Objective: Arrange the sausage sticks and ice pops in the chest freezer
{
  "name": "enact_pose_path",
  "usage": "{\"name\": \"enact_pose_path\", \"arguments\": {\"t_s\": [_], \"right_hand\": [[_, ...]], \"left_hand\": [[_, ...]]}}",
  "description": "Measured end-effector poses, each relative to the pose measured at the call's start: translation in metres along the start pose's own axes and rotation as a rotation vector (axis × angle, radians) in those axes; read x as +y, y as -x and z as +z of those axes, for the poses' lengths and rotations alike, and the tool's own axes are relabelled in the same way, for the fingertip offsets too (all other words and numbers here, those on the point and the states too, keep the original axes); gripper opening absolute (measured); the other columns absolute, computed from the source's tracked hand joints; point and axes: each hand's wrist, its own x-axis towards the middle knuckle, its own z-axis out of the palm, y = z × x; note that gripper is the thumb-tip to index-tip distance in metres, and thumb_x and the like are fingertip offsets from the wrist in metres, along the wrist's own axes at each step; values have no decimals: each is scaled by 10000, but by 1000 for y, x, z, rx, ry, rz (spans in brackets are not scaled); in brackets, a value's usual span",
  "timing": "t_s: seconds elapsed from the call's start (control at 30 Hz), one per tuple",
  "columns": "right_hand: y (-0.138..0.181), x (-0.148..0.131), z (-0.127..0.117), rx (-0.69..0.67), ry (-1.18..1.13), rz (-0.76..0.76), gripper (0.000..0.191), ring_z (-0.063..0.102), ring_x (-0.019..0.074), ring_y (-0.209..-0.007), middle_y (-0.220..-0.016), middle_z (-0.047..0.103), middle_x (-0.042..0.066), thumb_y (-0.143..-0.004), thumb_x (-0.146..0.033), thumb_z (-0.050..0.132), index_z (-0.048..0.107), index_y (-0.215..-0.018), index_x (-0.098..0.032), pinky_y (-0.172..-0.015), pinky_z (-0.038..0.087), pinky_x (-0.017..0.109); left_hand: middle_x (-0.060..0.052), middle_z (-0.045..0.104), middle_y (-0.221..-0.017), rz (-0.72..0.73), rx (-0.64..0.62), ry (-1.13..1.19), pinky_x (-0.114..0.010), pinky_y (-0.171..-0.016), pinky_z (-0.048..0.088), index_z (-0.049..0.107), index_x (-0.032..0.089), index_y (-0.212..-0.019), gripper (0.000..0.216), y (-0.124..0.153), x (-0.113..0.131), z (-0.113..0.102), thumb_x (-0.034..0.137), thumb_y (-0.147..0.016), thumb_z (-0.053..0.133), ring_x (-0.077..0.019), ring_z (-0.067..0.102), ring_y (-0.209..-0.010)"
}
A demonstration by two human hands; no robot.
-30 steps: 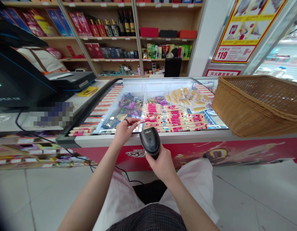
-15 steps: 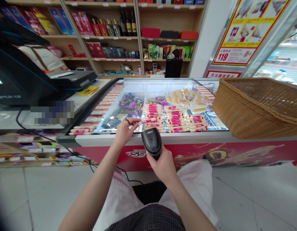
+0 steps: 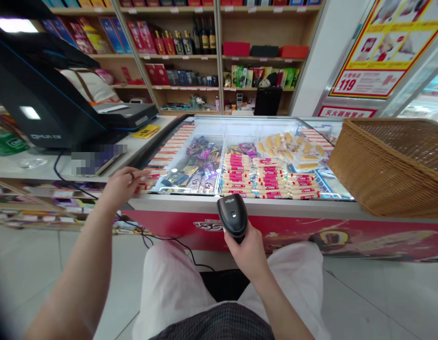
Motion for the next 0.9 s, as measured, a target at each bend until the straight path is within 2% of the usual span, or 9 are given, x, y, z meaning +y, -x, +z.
{"name": "enact_pose_path", "arguments": {"t_s": [0.17, 0.3, 0.4, 0.47, 0.53, 0.67, 0.77, 0.9], "right_hand": [[0, -2, 3, -16, -16, 9, 291, 745, 285, -611, -615, 736, 90, -830, -426, 667, 718, -913, -152, -541, 551, 303], [1, -2, 1, -17, -23, 5, 290, 743, 280, -606, -610, 734, 86, -830, -423, 668, 715, -918, -151, -543, 553, 302], [1, -3, -1, -6, -27, -1, 267, 743, 271, -608, -602, 731, 77, -834, -414, 662, 713, -901, -160, -559, 557, 297], [1, -2, -3, 9, -22, -1, 252, 743, 269, -611, -600, 731, 74, -832, -408, 664, 710, -885, -166, -569, 560, 296], [0, -2, -4, 19, -17, -1, 241, 744, 271, -612, -603, 732, 74, -827, -403, 667, 704, -873, -169, -570, 562, 298], [1, -1, -8, 29, -24, 10, 228, 748, 279, -626, -610, 734, 79, -818, -392, 672, 698, -873, -171, -556, 563, 297], [2, 1, -12, 45, -22, 11, 226, 752, 284, -646, -611, 734, 79, -814, -386, 673, 699, -883, -172, -570, 567, 300], [3, 2, -16, 67, -7, 17, 228, 750, 284, -652, -595, 724, 74, -820, -391, 659, 699, -869, -172, -603, 570, 311]], "left_hand": [[-84, 677, -1091, -100, 85, -133, -517, -988, 301, 783, 224, -950, 340, 7, -11, -3, 187, -899, 448, -306, 496, -1080], [-109, 680, -1088, -135, 188, -119, -531, -995, 305, 756, 172, -893, 353, 1, 9, 6, 173, -918, 404, -328, 475, -1114], [-142, 692, -1077, -65, 191, -29, -479, -977, 385, 740, 133, -952, 342, -6, 46, 23, 184, -929, 402, -318, 539, -1068], [-113, 700, -1069, 46, 129, 54, -406, -962, 439, 722, 159, -1101, 315, -9, 81, 39, 224, -931, 465, -287, 584, -1060], [-89, 703, -1084, 152, 68, 125, -360, -954, 465, 702, 191, -1153, 299, -11, 118, 58, 244, -946, 493, -261, 607, -1070], [-93, 680, -1182, 296, -14, 193, -370, -1005, 452, 669, 197, -1221, 301, -21, 185, 91, 212, -957, 524, -253, 595, -1125], [-115, 656, -1229, 339, -53, 182, -426, -1000, 439, 678, 191, -1185, 277, -35, 217, 107, 181, -953, 527, -288, 573, -1155], [-142, 661, -1166, 365, -111, 144, -482, -973, 435, 712, 162, -1027, 172, -53, 237, 118, 161, -908, 587, -337, 564, -1135]]}}
